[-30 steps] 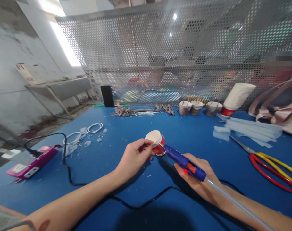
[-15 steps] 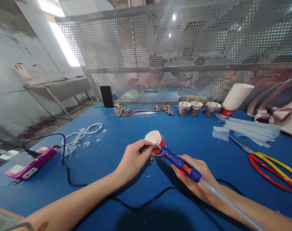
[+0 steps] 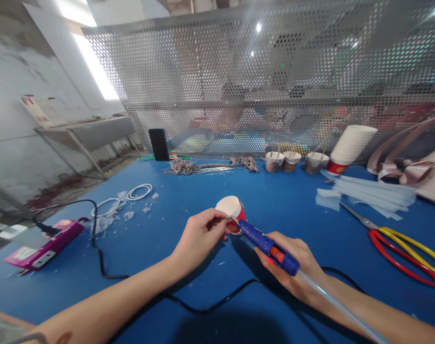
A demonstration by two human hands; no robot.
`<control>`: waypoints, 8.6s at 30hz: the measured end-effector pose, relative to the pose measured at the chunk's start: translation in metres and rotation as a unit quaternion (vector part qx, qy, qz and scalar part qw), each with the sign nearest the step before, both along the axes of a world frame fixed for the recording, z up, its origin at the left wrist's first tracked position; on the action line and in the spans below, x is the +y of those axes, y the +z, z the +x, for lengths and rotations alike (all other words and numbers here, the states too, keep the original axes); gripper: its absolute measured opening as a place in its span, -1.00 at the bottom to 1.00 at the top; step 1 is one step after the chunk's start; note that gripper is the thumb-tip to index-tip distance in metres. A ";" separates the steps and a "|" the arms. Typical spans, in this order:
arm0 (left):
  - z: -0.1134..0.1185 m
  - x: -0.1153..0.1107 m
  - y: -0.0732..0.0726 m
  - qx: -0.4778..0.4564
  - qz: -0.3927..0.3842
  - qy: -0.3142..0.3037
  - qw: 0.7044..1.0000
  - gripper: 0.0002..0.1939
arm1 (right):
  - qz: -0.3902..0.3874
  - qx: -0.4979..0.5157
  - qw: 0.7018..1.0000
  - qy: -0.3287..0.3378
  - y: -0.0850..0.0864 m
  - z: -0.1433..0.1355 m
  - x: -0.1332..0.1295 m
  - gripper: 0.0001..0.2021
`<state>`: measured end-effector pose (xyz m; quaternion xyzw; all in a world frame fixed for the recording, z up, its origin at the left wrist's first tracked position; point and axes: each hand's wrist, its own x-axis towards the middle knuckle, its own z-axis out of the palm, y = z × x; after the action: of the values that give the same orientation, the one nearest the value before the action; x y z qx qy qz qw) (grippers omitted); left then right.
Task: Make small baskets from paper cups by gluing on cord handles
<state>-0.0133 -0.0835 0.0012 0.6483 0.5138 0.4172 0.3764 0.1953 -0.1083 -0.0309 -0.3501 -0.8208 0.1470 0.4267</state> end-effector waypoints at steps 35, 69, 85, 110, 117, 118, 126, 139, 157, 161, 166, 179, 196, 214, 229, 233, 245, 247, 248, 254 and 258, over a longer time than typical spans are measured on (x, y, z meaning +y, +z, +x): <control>-0.003 0.002 0.005 0.008 0.035 -0.002 0.999 -0.89 | -0.111 0.038 0.989 -0.088 0.013 0.004 0.001 -0.80; -0.003 0.002 0.010 -0.004 -0.002 0.005 1.000 -0.90 | -0.252 0.095 0.958 -0.100 0.021 0.003 0.000 -0.71; -0.004 0.003 0.009 0.004 -0.002 0.008 1.000 -0.90 | -0.287 0.116 0.948 -0.080 0.026 0.000 -0.002 -0.72; -0.004 0.001 0.009 0.016 0.020 -0.004 1.000 -0.86 | -0.237 0.080 0.964 -0.094 0.023 0.002 -0.003 -0.74; -0.005 0.002 0.011 0.011 0.022 0.004 1.000 -0.88 | -0.294 0.122 0.943 -0.096 0.022 0.003 0.002 -0.68; -0.005 0.002 0.011 0.010 0.019 0.004 1.000 -0.88 | -0.300 0.125 0.941 -0.096 0.021 0.004 0.003 -0.66; -0.007 0.004 0.015 0.012 0.006 0.007 1.000 -0.89 | -0.328 0.092 0.929 -0.145 0.031 0.018 0.016 -0.61; -0.007 0.002 0.012 0.027 0.035 -0.002 0.999 -0.88 | -0.252 -0.045 0.938 -0.235 0.004 0.039 0.079 -0.64; -0.001 -0.007 0.015 0.041 0.117 -0.026 0.992 -0.87 | 0.044 -0.098 0.992 -0.066 0.031 -0.027 0.011 -0.87; -0.004 -0.006 0.014 0.050 0.125 -0.024 0.991 -0.87 | 0.128 -0.102 0.982 -0.091 0.029 -0.041 0.022 -0.84; -0.007 -0.003 0.012 0.057 0.131 -0.026 0.989 -0.87 | 0.122 -0.066 0.987 -0.081 0.031 -0.039 0.025 -0.85; -0.007 -0.005 0.012 0.075 0.140 -0.033 0.987 -0.85 | 0.112 -0.046 0.986 -0.117 0.035 -0.038 0.026 -0.86; -0.007 -0.005 0.014 0.098 0.145 -0.041 0.984 -0.82 | 0.100 -0.064 0.986 -0.113 0.037 -0.036 0.025 -0.84; -0.006 -0.006 0.017 0.101 0.154 -0.043 0.982 -0.83 | 0.095 -0.053 0.988 -0.112 0.036 -0.037 0.025 -0.85; -0.007 -0.007 0.021 0.084 0.128 -0.026 0.988 -0.81 | 0.097 -0.067 0.986 -0.116 0.039 -0.035 0.026 -0.85; -0.007 -0.005 0.023 0.068 0.118 -0.029 0.990 -0.81 | 0.091 -0.066 0.987 -0.112 0.037 -0.033 0.027 -0.86; -0.010 -0.002 0.015 -0.004 0.029 -0.077 0.997 -0.88 | 0.165 -0.073 0.983 -0.048 0.037 -0.026 0.031 -0.86; -0.010 0.000 0.014 -0.012 0.027 -0.082 0.996 -0.89 | 0.175 -0.084 0.980 -0.038 0.037 -0.024 0.031 -0.84; -0.010 0.001 0.013 -0.009 0.030 -0.081 0.996 -0.89 | 0.178 -0.089 0.979 -0.034 0.037 -0.024 0.031 -0.84; -0.011 0.003 0.017 0.060 0.029 -0.075 0.995 -0.86 | 0.168 -0.102 0.980 -0.020 0.033 -0.026 0.030 -0.84; -0.010 -0.001 0.025 0.127 0.073 -0.081 0.986 -0.75 | 0.162 -0.098 0.982 -0.013 0.031 -0.028 0.030 -0.86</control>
<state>-0.0234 -0.0850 0.0258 0.7610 0.4718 0.3359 0.2923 0.1675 -0.0785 0.0005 -0.2998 -0.8669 -0.0278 0.3973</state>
